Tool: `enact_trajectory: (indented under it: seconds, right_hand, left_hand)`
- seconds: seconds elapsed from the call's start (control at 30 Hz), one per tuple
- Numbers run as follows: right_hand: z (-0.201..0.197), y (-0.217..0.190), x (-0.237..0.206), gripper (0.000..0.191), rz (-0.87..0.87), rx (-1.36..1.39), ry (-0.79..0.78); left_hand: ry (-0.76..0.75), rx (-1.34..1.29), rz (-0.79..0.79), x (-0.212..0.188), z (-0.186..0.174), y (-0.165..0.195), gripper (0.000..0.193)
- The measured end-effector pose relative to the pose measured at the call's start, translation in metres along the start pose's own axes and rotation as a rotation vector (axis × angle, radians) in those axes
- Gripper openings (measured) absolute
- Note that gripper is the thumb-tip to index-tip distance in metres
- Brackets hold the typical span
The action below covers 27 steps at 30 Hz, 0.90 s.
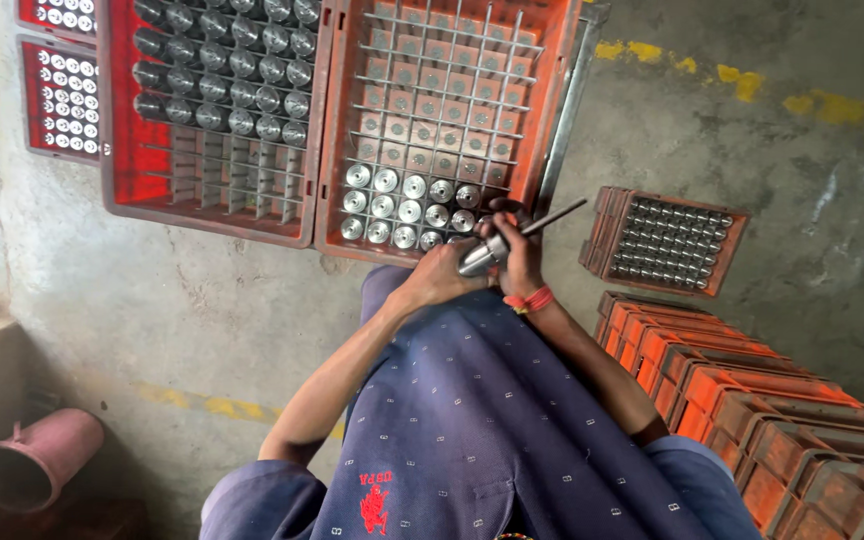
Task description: The person sits in front of stacked crates of cylindrical metal parts, picks parts one at a time from a grid crate, and presses each part into a handheld cylindrical holder with a rod. The person also lifts and repositions a full crate of parts and moves parts between crates.
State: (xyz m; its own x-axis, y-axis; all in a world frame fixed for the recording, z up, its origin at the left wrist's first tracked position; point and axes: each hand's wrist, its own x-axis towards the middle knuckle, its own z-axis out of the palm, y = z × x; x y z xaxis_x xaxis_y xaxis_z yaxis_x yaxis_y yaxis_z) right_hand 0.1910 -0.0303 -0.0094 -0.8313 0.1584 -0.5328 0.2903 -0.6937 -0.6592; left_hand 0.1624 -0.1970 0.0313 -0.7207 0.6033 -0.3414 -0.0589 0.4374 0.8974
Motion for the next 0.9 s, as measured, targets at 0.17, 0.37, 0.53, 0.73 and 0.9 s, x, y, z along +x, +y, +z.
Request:
enact_trajectory:
  seconds: [0.17,0.37,0.53,0.73,0.9]
  right_hand:
    - [-0.051,-0.037,0.029,0.019,-0.221,0.170,0.182]
    - [-0.069,-0.050,0.021,0.020,-0.280,0.172,0.185]
    - [-0.057,-0.037,0.001,0.022,-0.173,0.145,0.300]
    - [-0.041,-0.019,-0.006,0.019,-0.179,0.177,0.267]
    - [-0.012,0.000,-0.002,0.018,-0.129,0.145,0.269]
  left_hand:
    - [0.203,0.272,0.056,0.019,-0.001,-0.005,0.067]
    - [0.382,0.360,0.493,0.025,-0.006,-0.012,0.047]
    - [0.436,0.109,0.230,-0.007,-0.038,-0.022,0.035]
    - [0.747,0.438,-0.140,-0.025,-0.169,-0.056,0.032]
    - [0.680,0.623,-0.102,-0.001,-0.224,-0.087,0.053]
